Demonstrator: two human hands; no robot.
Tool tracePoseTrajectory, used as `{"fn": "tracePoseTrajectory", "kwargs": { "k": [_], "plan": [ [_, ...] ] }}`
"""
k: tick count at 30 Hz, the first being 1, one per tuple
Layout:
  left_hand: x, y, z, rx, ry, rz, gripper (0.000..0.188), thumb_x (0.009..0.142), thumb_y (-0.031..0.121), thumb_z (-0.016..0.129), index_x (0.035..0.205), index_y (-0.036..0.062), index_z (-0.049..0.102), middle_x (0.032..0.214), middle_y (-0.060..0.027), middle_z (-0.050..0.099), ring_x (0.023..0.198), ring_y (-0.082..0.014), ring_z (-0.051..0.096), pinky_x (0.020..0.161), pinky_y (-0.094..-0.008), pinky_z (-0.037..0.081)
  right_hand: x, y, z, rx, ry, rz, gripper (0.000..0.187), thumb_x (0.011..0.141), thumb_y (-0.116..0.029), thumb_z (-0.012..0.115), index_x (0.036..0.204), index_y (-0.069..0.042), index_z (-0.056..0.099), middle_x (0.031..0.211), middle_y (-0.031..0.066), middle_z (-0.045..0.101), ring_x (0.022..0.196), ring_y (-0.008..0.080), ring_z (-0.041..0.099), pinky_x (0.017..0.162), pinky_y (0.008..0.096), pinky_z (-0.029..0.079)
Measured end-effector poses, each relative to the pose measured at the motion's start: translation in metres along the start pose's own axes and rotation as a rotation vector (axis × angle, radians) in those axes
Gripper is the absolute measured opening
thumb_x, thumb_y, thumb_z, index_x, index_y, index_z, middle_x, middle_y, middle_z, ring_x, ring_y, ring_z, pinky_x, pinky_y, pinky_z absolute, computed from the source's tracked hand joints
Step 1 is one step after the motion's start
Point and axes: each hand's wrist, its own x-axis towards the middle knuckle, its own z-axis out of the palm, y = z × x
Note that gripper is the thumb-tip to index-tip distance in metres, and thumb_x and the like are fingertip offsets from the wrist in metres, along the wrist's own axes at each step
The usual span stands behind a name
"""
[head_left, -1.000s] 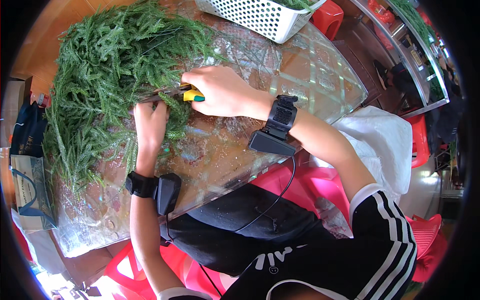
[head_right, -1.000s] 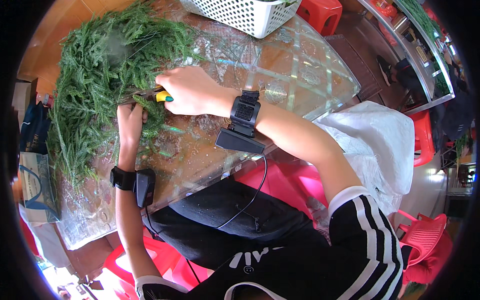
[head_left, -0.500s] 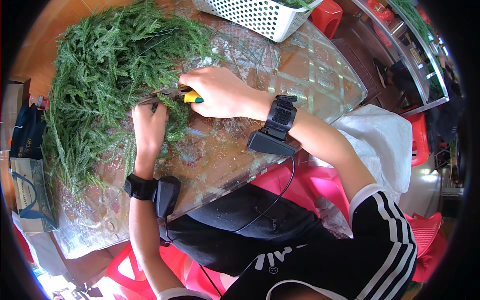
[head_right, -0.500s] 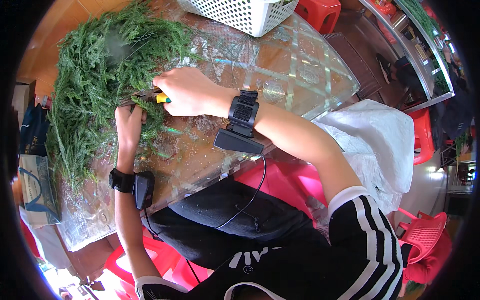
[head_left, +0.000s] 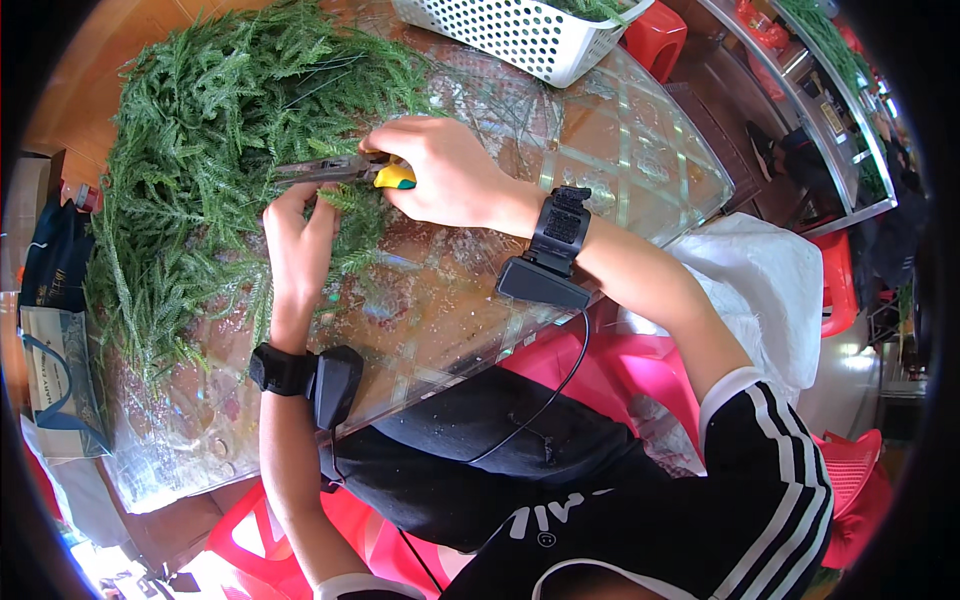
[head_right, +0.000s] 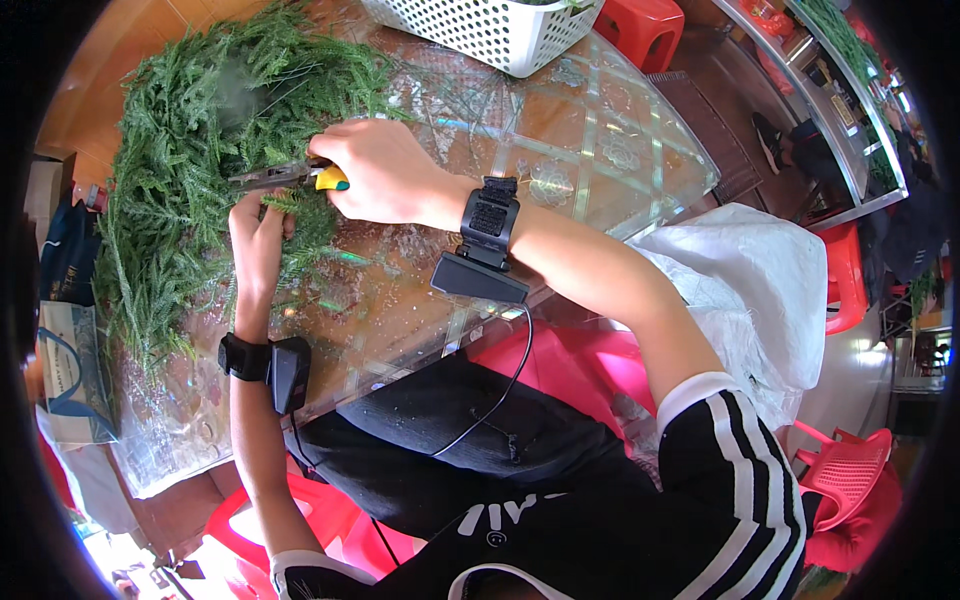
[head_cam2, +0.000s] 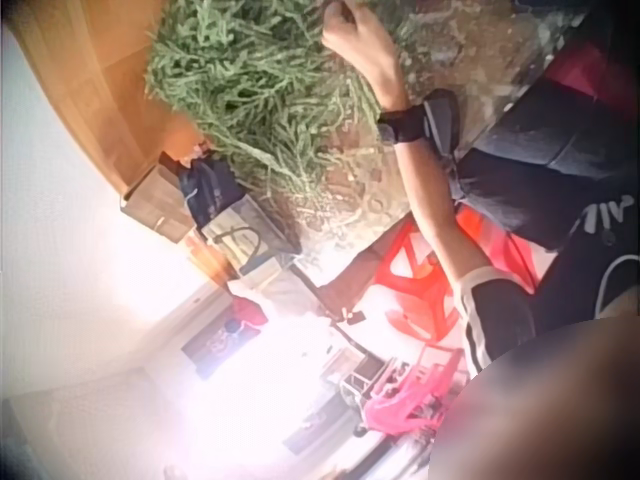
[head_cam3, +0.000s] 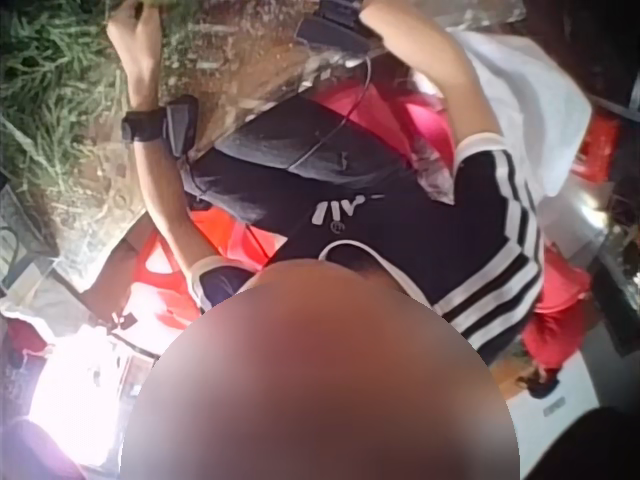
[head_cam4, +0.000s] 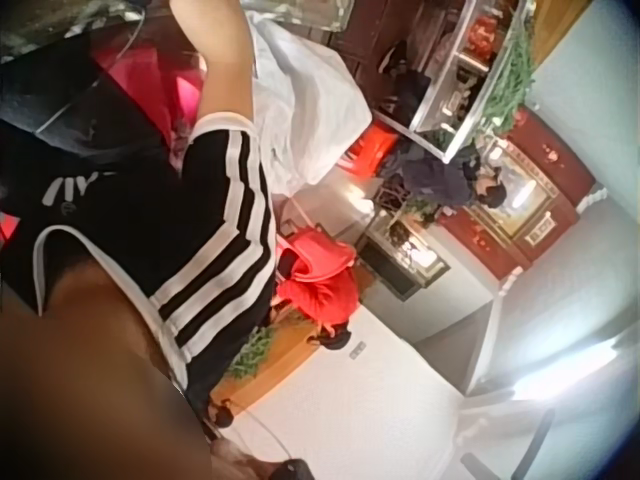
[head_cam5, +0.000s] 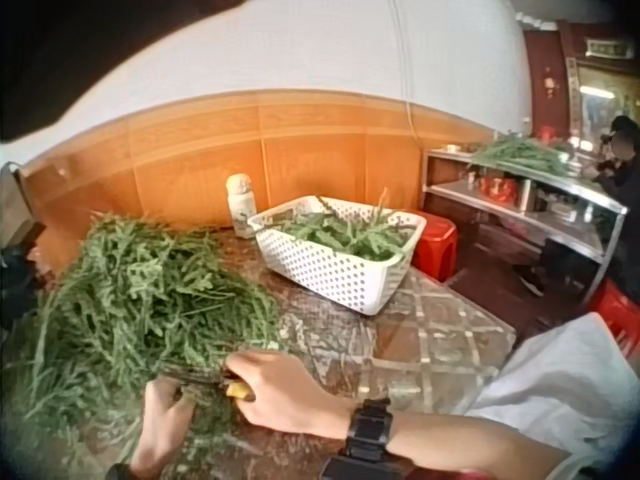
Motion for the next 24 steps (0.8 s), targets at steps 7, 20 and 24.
{"fn": "tracePoseTrajectory", "kwargs": {
  "k": [7, 20, 24],
  "plan": [
    [-0.002, 0.013, 0.004, -0.044, -0.098, 0.015, 0.021, 0.088, 0.015, 0.055, 0.088, -0.0035, 0.064, 0.054, 0.0005, 0.049, 0.05, -0.0048, 0.04, 0.046, -0.0236, 0.031, -0.001, 0.0, -0.001, 0.074, 0.061, 0.006, 0.031, 0.062, -0.002, 0.066, 0.093, 0.0, 0.061, 0.084, 0.0153, 0.063, 0.074, 0.0312, 0.063, 0.065, 0.0363, 0.051],
    [-0.002, 0.012, 0.002, -0.009, -0.173, 0.08, 0.022, 0.086, 0.015, 0.057, 0.093, -0.0053, 0.063, 0.07, -0.0063, 0.063, 0.059, -0.0077, 0.051, 0.055, -0.0237, 0.04, 0.0, 0.003, -0.002, 0.075, 0.064, -0.041, 0.035, 0.061, -0.001, 0.066, 0.096, 0.0, 0.061, 0.088, 0.0137, 0.063, 0.078, 0.03, 0.063, 0.068, 0.0347, 0.052],
    [-0.003, 0.014, 0.002, -0.026, -0.181, 0.057, 0.024, 0.086, 0.016, 0.059, 0.096, -0.0058, 0.063, 0.077, -0.0088, 0.065, 0.066, -0.0089, 0.054, 0.061, -0.0245, 0.043, 0.001, 0.004, -0.001, 0.057, 0.06, -0.064, 0.035, 0.061, -0.001, 0.065, 0.096, 0.0, 0.061, 0.091, 0.0127, 0.063, 0.082, 0.0295, 0.062, 0.071, 0.0345, 0.051]
  ]
}}
